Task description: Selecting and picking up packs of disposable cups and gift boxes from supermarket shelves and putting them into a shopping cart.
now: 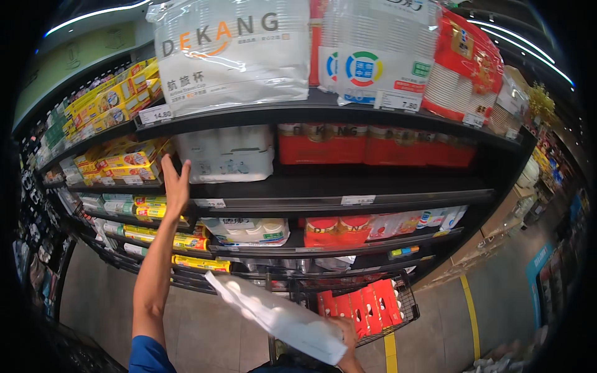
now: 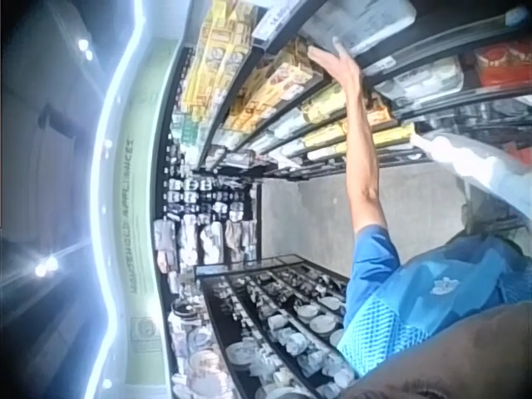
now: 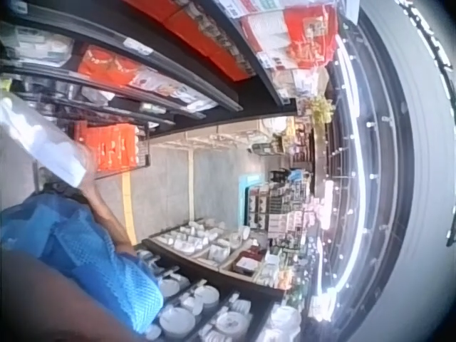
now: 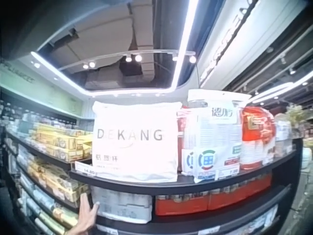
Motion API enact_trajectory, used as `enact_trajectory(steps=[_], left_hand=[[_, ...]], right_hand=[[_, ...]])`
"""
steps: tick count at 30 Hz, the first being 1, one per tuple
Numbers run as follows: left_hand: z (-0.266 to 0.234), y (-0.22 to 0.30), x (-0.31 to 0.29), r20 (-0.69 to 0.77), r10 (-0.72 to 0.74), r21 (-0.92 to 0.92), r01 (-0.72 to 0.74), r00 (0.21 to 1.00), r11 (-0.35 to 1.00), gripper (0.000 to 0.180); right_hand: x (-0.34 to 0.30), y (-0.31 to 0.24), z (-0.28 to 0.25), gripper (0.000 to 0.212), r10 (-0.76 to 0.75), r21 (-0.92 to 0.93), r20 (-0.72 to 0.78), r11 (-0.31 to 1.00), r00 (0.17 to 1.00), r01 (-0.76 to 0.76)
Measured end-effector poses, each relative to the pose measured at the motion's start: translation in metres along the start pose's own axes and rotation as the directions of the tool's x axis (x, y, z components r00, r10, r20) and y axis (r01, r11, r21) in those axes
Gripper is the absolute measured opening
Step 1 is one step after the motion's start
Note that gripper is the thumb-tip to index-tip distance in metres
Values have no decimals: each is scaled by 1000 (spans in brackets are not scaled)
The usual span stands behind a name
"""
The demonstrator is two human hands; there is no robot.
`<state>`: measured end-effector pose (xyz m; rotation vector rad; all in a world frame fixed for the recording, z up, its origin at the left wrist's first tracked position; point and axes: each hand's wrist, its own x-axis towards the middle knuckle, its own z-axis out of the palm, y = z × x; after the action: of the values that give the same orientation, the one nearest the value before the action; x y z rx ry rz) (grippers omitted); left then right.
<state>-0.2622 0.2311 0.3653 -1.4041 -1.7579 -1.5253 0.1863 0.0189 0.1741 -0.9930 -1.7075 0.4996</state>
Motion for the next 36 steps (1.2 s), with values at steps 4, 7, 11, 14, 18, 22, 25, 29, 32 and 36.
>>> enact_trajectory(steps=[4, 7, 11, 14, 18, 22, 25, 29, 32, 36], left_hand=[[9, -1, 47, 448, -372, 17, 408, 813, 913, 81], [31, -8, 46, 380, -367, -198, 462, 849, 865, 87], [53, -14, 46, 142, -362, -332, 388, 922, 860, 93], [57, -16, 51, 61, -290, -350, 292, 955, 890, 90], [56, -8, 48, 11, -248, -451, 226, 969, 864, 69], [53, 1, 47, 201, -193, -498, 270, 960, 824, 67], [52, -74, 70, 170, -321, -320, 360, 932, 876, 63], [52, -43, 59, 442, -311, -439, 505, 841, 743, 71], [44, -37, 56, 468, -205, -390, 409, 860, 825, 60], [25, -8, 50, 348, -270, -291, 377, 898, 879, 57]], right_hand=[[-25, -19, -12, 42, 16, -127, 103, 992, 995, -3], [-53, -10, -13, 54, 103, -118, 194, 990, 976, -81], [-42, -26, -18, 54, 60, -109, 285, 994, 957, -29], [-30, -36, -19, 58, -21, -25, 298, 999, 954, 30], [-30, -38, -19, 61, 3, 17, 356, 1000, 934, -9], [-34, -34, -25, 63, 59, 13, 404, 997, 913, -70], [-28, -38, -25, 63, 6, 19, 423, 1000, 906, -15], [-27, -37, -37, 58, 58, -17, 414, 998, 908, -56], [-31, -33, -43, 58, 67, -30, 374, 998, 925, -61], [-38, -23, -53, 59, 100, -49, 372, 995, 923, -88]])
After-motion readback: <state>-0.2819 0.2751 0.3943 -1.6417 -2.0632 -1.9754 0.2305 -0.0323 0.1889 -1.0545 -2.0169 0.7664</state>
